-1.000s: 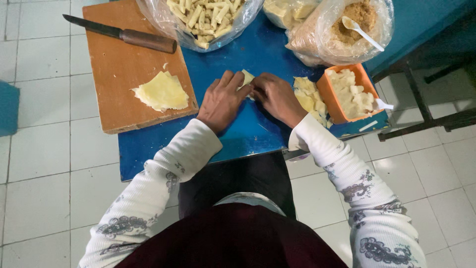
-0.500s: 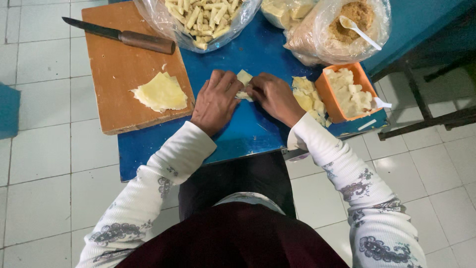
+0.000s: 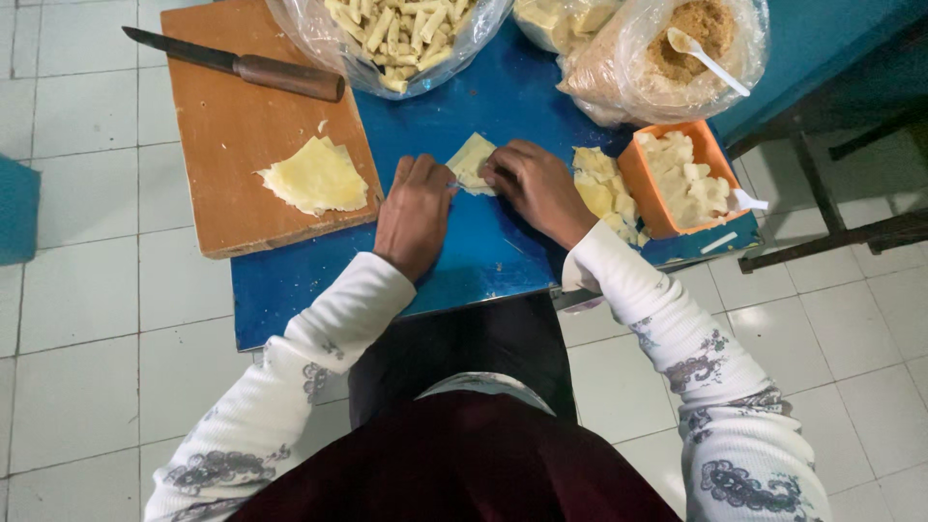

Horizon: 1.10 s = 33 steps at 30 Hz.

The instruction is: The person sits at a blue table folding thin yellow wrapper sheets, occasionally spooning brown powder from a plastic bag onto a sheet, and placing folded pieces into an orange container. A knife on a cutting board and a bag of rolled snack pieces sit nearby but are not used.

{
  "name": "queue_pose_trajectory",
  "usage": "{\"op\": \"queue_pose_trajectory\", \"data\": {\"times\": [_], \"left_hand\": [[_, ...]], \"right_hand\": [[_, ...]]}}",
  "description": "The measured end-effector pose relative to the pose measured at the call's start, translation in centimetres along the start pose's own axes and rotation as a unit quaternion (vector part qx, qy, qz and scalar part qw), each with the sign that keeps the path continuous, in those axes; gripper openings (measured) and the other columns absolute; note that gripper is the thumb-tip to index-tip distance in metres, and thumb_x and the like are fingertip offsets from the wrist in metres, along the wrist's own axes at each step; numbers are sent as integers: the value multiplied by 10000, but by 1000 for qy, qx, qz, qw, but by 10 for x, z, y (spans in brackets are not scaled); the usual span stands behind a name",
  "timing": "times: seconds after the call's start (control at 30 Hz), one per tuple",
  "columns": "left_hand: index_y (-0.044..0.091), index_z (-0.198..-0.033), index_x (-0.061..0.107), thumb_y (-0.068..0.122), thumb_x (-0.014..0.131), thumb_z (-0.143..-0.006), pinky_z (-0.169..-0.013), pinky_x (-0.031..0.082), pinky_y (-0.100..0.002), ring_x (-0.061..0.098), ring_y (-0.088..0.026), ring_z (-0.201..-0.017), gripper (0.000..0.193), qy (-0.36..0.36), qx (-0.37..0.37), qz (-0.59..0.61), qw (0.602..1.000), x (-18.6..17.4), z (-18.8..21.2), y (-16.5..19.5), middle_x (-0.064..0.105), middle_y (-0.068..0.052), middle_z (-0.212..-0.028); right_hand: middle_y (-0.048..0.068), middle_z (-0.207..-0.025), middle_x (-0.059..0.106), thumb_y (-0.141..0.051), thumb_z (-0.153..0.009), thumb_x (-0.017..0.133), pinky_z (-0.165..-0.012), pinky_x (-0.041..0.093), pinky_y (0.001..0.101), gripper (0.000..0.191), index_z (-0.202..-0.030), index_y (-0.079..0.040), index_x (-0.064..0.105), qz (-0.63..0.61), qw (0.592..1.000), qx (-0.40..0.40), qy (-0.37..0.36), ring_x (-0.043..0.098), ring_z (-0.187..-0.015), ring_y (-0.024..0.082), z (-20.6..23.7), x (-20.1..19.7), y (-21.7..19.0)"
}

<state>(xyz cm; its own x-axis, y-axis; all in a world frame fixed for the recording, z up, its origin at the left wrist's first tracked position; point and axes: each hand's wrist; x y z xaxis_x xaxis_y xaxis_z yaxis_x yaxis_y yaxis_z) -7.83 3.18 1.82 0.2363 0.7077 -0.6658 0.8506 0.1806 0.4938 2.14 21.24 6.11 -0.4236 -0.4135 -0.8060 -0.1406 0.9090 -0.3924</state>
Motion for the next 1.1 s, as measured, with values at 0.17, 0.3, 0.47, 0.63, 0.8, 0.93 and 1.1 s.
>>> {"op": "queue_pose_trajectory", "data": {"times": [0.17,0.3,0.47,0.63,0.8,0.93,1.1], "left_hand": [[14,-892,651,-3,675,-861,-874,495,-470,566,-377,-996,42,33,-50,15,998,21,-14,3,599,-174,-1008],[21,-877,660,-18,664,-861,-852,494,-471,568,-376,-998,43,31,-71,31,996,26,-22,4,596,-162,-1005],[51,-841,691,-12,725,-806,-840,495,-460,549,-377,-995,80,15,-53,48,997,22,-34,4,581,-149,-1016],[80,-824,694,-26,771,-727,-821,481,-463,533,-381,-993,163,12,-57,44,997,19,-43,2,578,-145,-1010],[64,-975,622,-106,713,-761,-884,464,-459,536,-367,-1020,288,27,-43,68,996,21,-41,0,584,-119,-1060],[68,-977,652,-94,750,-769,-879,457,-461,519,-377,-1018,282,8,-16,61,998,13,-29,0,550,-149,-1065],[73,-968,693,58,791,-761,-894,475,-430,508,-348,-1060,230,4,22,5,1000,10,-27,9,556,-124,-1070]], "right_hand": [[144,-912,640,-117,-936,742,-717,503,444,120,-962,-20,675,22,1000,-8,9,635,-867,354,3,1,-1],[137,-912,642,-107,-938,732,-725,507,444,104,-965,-26,672,10,1000,-10,22,637,-870,353,6,3,-1],[142,-983,659,-75,-943,714,-764,512,446,136,-1034,-11,636,-8,998,-34,54,640,-933,361,11,5,-1],[147,-924,649,-55,-915,733,-728,497,454,159,-1070,-38,704,29,999,-34,31,635,-888,352,12,3,-2],[123,-952,663,-54,-900,725,-772,519,437,114,-1014,-56,716,39,997,-59,20,647,-926,338,10,-1,-2],[125,-947,663,-87,-927,739,-768,517,434,86,-988,-37,706,32,999,-29,13,651,-915,340,5,0,-3],[135,-945,677,-117,-925,747,-733,515,426,105,-992,-37,739,-6,1000,25,4,659,-876,343,-2,1,-2]]}}
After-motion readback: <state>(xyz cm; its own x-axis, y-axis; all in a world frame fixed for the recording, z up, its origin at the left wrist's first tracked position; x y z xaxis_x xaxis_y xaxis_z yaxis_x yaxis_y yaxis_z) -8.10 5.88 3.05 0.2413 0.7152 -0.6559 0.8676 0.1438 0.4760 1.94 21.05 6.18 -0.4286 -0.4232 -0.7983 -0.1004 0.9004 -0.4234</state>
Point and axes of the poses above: each hand's wrist, its own z-axis away from the middle knuckle, its own x-axis out of the palm, y = z × x
